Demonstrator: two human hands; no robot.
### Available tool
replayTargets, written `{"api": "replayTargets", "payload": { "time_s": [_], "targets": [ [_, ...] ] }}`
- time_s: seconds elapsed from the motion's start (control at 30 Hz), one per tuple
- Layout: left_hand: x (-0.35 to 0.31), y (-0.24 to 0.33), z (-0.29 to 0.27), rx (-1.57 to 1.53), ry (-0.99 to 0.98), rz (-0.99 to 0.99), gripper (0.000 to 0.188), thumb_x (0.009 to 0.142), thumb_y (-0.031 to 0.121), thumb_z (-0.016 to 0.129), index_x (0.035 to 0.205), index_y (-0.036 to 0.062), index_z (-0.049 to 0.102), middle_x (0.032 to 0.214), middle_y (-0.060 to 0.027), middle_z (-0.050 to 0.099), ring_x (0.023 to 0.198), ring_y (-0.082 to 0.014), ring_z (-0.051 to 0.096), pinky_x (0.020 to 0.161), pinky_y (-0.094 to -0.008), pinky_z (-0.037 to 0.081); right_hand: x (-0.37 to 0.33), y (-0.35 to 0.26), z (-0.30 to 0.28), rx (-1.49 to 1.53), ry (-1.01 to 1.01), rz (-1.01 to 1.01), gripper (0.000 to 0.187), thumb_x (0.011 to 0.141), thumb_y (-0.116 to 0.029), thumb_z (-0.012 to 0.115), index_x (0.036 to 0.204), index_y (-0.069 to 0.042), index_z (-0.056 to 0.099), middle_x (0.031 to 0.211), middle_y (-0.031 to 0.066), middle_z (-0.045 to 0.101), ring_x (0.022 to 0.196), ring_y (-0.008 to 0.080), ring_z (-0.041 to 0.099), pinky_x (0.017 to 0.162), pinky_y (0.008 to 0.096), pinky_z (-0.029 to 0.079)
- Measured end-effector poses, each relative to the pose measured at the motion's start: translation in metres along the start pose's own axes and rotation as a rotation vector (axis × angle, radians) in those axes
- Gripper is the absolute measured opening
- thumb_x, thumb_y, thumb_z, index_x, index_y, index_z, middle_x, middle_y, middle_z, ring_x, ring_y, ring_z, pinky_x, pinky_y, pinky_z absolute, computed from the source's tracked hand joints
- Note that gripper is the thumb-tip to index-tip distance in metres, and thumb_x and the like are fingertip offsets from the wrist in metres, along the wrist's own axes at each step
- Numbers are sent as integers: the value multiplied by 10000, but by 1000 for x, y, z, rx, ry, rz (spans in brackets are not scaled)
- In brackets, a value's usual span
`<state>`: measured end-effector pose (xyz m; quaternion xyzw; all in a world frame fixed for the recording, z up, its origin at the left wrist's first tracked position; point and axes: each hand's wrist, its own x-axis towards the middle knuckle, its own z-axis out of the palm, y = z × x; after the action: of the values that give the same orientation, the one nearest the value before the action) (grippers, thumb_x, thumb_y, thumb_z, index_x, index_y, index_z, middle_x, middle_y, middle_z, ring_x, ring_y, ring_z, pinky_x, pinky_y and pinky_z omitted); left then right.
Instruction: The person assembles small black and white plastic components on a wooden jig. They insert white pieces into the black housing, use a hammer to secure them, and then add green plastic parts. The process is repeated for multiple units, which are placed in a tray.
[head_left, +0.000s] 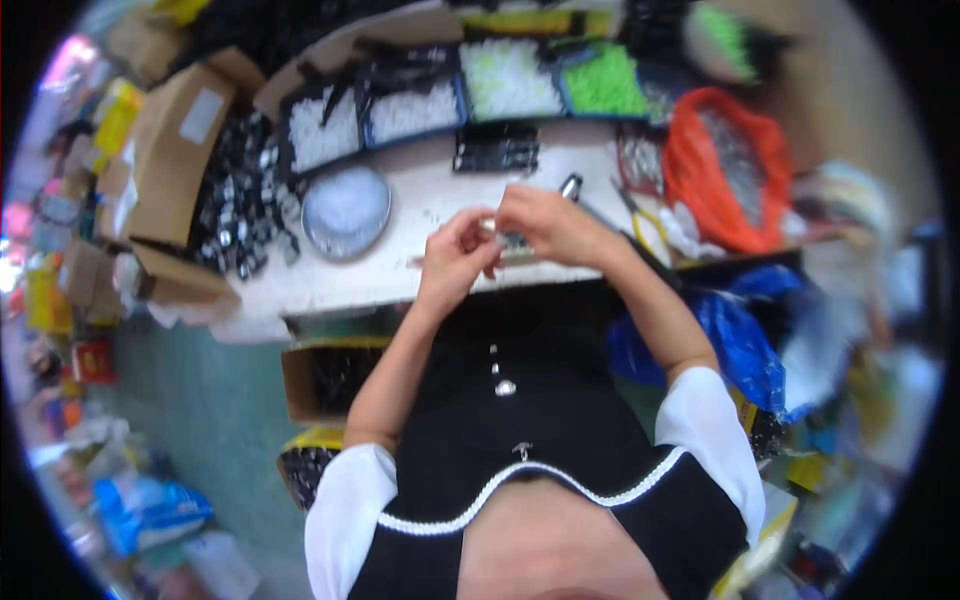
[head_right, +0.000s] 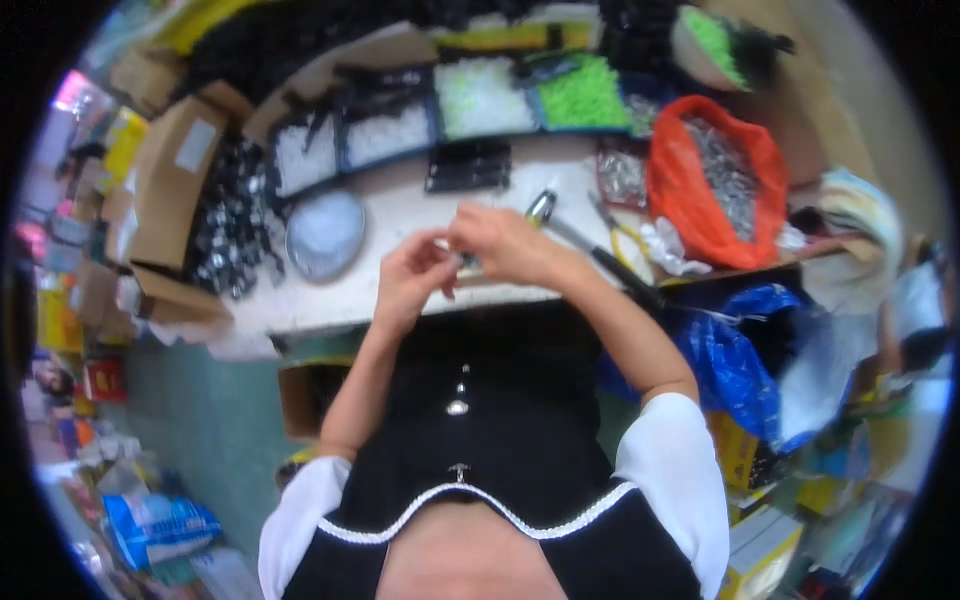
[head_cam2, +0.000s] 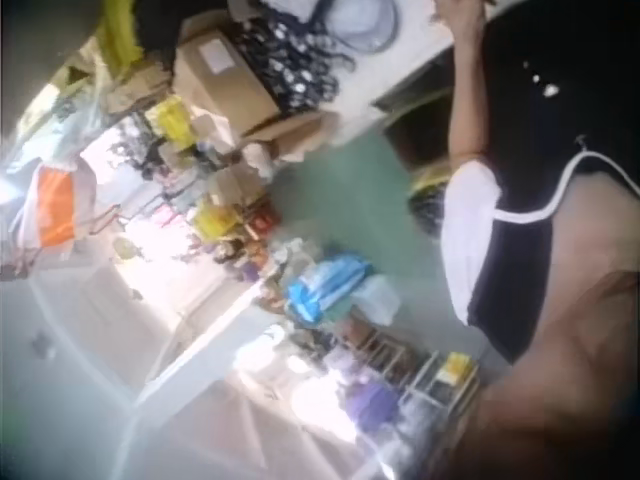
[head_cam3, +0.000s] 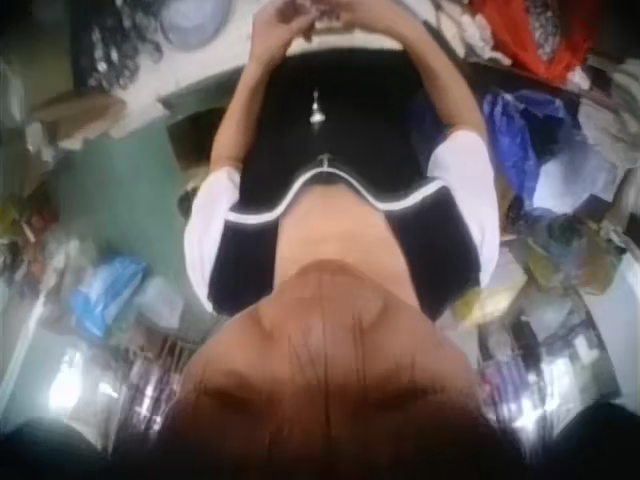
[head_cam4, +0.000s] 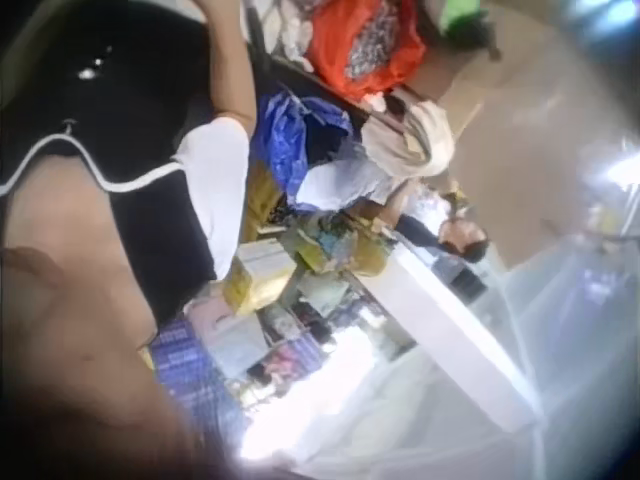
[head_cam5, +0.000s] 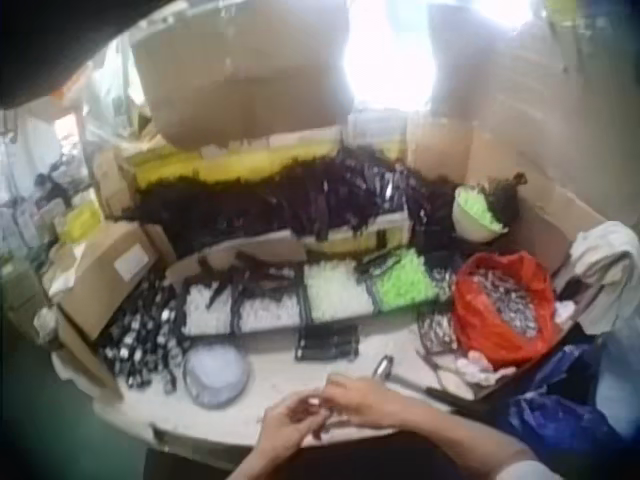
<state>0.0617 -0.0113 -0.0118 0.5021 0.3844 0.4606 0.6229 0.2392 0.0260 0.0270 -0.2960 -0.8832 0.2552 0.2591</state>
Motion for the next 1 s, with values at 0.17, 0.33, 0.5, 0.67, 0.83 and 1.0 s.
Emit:
{"api": "replayTargets", "payload": {
  "time_s": [0.17,0.33,0.5,0.67,0.83,1.0],
  "targets": [
    [-6,3,-4,-87,20,19,358,807,-34,606,1148,-12,501,808,-67,612,647,-106,609,501,-209,493,0,-3,2,137,62,28,52,785,-12,581,829,-11,552,791,111,518,757,288,541,642,352,423],
    [-5,9,-9,-95,10,22,381,795,-52,612,1159,-15,506,847,-90,609,679,-126,611,548,-219,506,7,-2,5,151,93,25,45,790,-21,579,824,-10,552,792,113,521,743,291,536,633,356,417],
    [-4,10,-12,-76,12,33,391,791,-58,609,1165,-14,502,855,-90,609,686,-129,613,560,-223,507,11,-6,6,171,101,27,50,786,-21,585,825,-9,555,792,112,523,747,284,541,638,353,420],
    [-4,7,-15,-120,21,58,379,795,-47,608,1160,-8,512,858,-85,610,682,-132,614,557,-230,506,16,-7,14,194,87,31,66,792,-29,592,845,-9,558,801,117,538,739,270,557,640,343,433],
    [-5,0,-22,-311,88,64,268,822,-2,599,1089,-2,576,816,-88,623,657,-130,607,544,-240,504,18,-8,21,339,226,219,86,801,-24,589,876,-5,551,813,123,554,728,260,577,633,334,445],
    [-6,-7,-22,-384,142,41,209,834,20,597,1041,-8,606,829,-105,638,636,-125,596,528,-238,499,16,-10,31,132,273,68,82,797,-22,590,868,-9,551,784,119,539,715,281,571,604,347,448]
  ]
}}
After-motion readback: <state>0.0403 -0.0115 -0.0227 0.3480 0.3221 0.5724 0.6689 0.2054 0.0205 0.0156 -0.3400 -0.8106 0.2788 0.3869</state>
